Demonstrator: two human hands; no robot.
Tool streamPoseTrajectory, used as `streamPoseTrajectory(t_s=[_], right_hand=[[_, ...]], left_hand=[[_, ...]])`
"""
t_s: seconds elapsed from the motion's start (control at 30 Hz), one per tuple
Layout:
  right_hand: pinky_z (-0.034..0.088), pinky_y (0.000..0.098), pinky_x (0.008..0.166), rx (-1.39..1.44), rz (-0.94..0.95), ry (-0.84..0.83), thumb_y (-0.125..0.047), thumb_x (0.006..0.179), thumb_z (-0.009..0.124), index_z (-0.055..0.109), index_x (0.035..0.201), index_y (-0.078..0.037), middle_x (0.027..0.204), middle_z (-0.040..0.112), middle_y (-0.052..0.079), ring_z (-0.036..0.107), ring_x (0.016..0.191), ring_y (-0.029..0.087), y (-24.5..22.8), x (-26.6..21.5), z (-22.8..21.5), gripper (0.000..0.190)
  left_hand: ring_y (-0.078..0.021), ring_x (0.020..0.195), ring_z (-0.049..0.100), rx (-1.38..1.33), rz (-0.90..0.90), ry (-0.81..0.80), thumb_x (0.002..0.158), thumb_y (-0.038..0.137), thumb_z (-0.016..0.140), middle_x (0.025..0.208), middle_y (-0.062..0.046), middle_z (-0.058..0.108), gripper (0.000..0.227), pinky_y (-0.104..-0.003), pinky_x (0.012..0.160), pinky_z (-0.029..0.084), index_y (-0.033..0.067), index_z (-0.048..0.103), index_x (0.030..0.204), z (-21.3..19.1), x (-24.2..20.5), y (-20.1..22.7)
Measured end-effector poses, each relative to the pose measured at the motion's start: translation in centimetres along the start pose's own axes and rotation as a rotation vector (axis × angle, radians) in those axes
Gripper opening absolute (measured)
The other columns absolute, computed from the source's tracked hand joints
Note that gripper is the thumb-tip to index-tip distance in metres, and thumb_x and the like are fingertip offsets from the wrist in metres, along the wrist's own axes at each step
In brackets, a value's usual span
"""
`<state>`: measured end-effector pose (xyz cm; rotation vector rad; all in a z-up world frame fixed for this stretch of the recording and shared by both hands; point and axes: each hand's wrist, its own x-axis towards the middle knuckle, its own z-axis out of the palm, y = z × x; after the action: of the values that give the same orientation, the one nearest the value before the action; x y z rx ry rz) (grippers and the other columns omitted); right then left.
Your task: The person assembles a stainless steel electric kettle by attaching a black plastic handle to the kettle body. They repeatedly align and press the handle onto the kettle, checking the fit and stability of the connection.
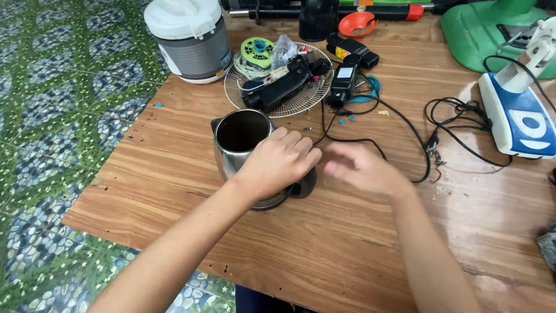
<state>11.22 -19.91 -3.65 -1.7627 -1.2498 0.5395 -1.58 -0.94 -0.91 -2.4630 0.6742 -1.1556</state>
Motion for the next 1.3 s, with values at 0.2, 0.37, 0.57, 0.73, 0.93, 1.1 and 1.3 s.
streamPoseTrajectory(t_s=[0.2, 0.37, 0.57, 0.73, 0.93, 1.1, 1.3], right_hand=[[0.051, 0.0422, 0.089, 0.187, -0.17, -0.154, -0.03, 0.103, 0.055, 0.068, 0.118, -0.007, 0.107, 0.071, 0.007, 0.061, 0.103, 0.016, 0.5, 0.8, 3.4, 0.03], [0.044, 0.0489, 0.11, 0.269, -0.233, -0.183, -0.03, 0.106, 0.047, 0.062, 0.141, -0.006, 0.135, 0.069, 0.014, 0.059, 0.126, 0.024, 3.3, 1.1, 4.4, 0.045], [0.041, 0.0407, 0.115, 0.741, -0.033, 0.208, -0.018, 0.104, 0.054, 0.059, 0.143, -0.003, 0.14, 0.064, 0.012, 0.052, 0.129, 0.015, 2.7, 0.8, 4.7, 0.042], [0.051, 0.0438, 0.103, 0.352, -0.242, 0.187, -0.02, 0.098, 0.056, 0.045, 0.147, -0.004, 0.136, 0.065, 0.017, 0.061, 0.126, 0.026, 2.4, 1.2, 3.0, 0.052], [0.06, 0.0382, 0.088, -0.202, -0.239, 0.352, -0.026, 0.093, 0.071, 0.06, 0.146, -0.017, 0.12, 0.076, 0.008, 0.07, 0.115, 0.026, -2.0, 0.3, 3.4, 0.055], [0.057, 0.0442, 0.079, -0.241, -0.342, 0.466, -0.023, 0.102, 0.055, 0.055, 0.145, -0.001, 0.102, 0.07, 0.016, 0.069, 0.095, 0.033, -1.5, 0.6, 5.6, 0.047], [0.053, 0.0431, 0.081, -0.219, -0.514, 0.644, -0.027, 0.106, 0.048, 0.042, 0.142, 0.007, 0.103, 0.06, 0.017, 0.063, 0.096, 0.033, 1.1, 1.9, 7.4, 0.05]], left_hand=[[-0.0242, 0.081, 0.06, -0.11, -0.043, -0.164, 0.086, 0.018, 0.073, 0.085, -0.005, 0.057, 0.02, -0.036, 0.074, 0.047, 0.0116, 0.059, 0.099, -3.2, 0.6, -0.5], [-0.037, 0.114, 0.06, -0.414, -0.127, -0.444, 0.07, 0.008, 0.087, 0.115, -0.016, 0.062, 0.064, -0.054, 0.102, 0.044, 0.0036, 0.053, 0.124, -6.3, 1.1, -2.6], [-0.0461, 0.131, 0.056, -0.901, -0.383, -0.418, 0.086, 0.019, 0.08, 0.135, -0.023, 0.061, 0.062, -0.058, 0.106, 0.045, 0.0005, 0.052, 0.138, -6.9, 0.1, -5.6], [-0.0435, 0.123, 0.061, -0.797, -0.281, -0.362, 0.096, 0.018, 0.068, 0.126, -0.019, 0.069, 0.04, -0.057, 0.099, 0.051, 0.002, 0.06, 0.132, -5.3, -0.3, -6.0], [-0.0345, 0.135, 0.052, -0.506, -0.286, -0.433, 0.109, 0.034, 0.046, 0.14, -0.012, 0.062, 0.047, -0.053, 0.093, 0.051, 0.0081, 0.05, 0.148, -4.6, -1.7, -4.6], [-0.0376, 0.127, 0.058, -0.664, -0.261, -0.355, 0.107, 0.032, 0.051, 0.127, -0.012, 0.069, 0.04, -0.054, 0.088, 0.054, 0.0055, 0.061, 0.135, -3.7, -1.3, -6.0], [-0.0353, 0.12, 0.065, -0.74, -0.272, -0.45, 0.098, 0.038, 0.063, 0.115, -0.007, 0.076, 0.038, -0.058, 0.09, 0.052, 0.0142, 0.069, 0.128, -4.5, 0.1, -7.6]])
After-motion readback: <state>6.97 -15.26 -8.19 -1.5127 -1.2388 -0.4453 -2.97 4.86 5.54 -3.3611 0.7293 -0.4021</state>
